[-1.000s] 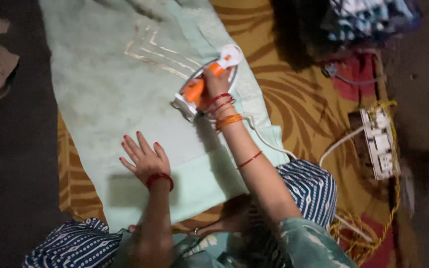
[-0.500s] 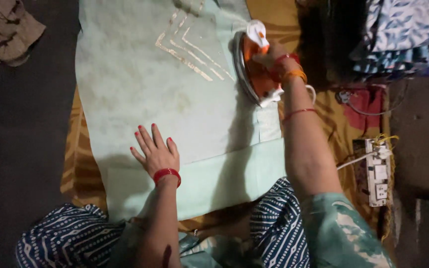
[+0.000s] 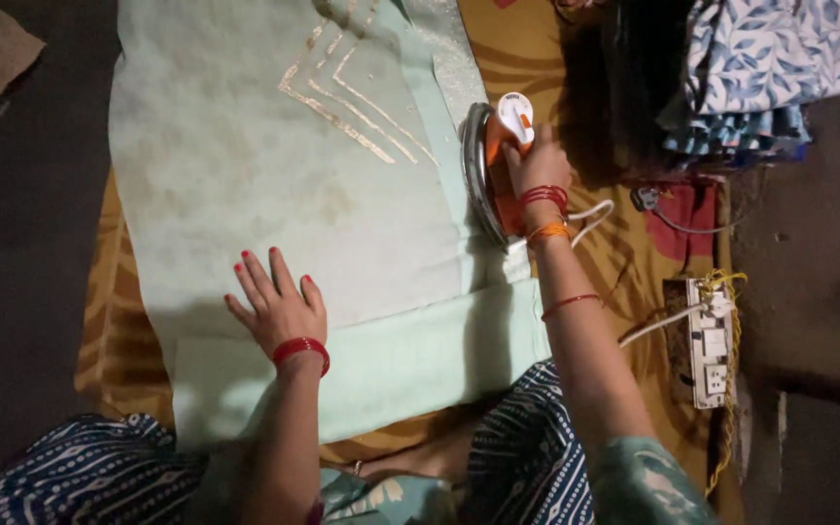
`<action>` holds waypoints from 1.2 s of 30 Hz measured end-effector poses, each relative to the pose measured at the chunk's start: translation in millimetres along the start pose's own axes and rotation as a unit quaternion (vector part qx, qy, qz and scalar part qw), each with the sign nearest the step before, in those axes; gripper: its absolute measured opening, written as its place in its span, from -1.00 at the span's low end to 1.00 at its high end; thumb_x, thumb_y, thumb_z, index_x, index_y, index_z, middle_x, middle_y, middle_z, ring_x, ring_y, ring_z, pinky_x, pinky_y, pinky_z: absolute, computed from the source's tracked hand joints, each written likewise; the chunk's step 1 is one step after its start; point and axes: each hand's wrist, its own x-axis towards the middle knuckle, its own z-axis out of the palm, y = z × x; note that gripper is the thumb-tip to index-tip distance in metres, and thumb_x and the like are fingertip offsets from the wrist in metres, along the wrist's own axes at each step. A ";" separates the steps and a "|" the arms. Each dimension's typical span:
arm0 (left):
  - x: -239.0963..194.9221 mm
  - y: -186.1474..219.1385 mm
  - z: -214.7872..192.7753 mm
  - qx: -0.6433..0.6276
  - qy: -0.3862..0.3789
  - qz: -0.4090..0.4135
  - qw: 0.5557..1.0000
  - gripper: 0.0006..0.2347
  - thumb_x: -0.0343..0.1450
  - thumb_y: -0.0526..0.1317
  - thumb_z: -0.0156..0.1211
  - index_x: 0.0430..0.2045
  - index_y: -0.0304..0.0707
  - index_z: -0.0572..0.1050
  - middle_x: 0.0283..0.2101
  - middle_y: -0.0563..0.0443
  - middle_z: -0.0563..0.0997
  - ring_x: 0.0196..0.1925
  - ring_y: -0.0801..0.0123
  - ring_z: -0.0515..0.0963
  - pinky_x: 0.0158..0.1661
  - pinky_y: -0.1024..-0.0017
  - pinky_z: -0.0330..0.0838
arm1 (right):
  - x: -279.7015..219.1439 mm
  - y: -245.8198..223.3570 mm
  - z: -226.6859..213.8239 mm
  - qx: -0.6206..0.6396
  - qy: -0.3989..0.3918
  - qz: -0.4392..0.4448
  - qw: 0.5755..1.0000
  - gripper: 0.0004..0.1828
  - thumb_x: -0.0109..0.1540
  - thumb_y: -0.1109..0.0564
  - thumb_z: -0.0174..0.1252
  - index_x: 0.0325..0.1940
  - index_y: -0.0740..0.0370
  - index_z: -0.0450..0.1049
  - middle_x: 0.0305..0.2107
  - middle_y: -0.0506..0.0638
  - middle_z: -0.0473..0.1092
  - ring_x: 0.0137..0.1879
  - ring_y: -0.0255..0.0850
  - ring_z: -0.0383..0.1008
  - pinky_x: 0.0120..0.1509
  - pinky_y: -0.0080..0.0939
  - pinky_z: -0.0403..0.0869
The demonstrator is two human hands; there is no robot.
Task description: Ironing a light green fabric on a mat on the floor using a handheld iron.
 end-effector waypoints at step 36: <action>0.5 2.3 2.1 0.029 0.018 -0.010 0.999 -0.48 0.52 0.02 -0.10 0.43 -0.06 0.24 0.56 -0.19 0.07 0.59 0.09 0.02 0.44 -0.18 -0.15 | 83.8 -22.7 23.9 0.071 -0.052 -0.098 0.991 -0.39 0.16 -0.35 0.42 -0.09 0.24 0.60 -0.32 0.31 0.53 -0.21 0.27 0.56 -0.17 0.15 0.50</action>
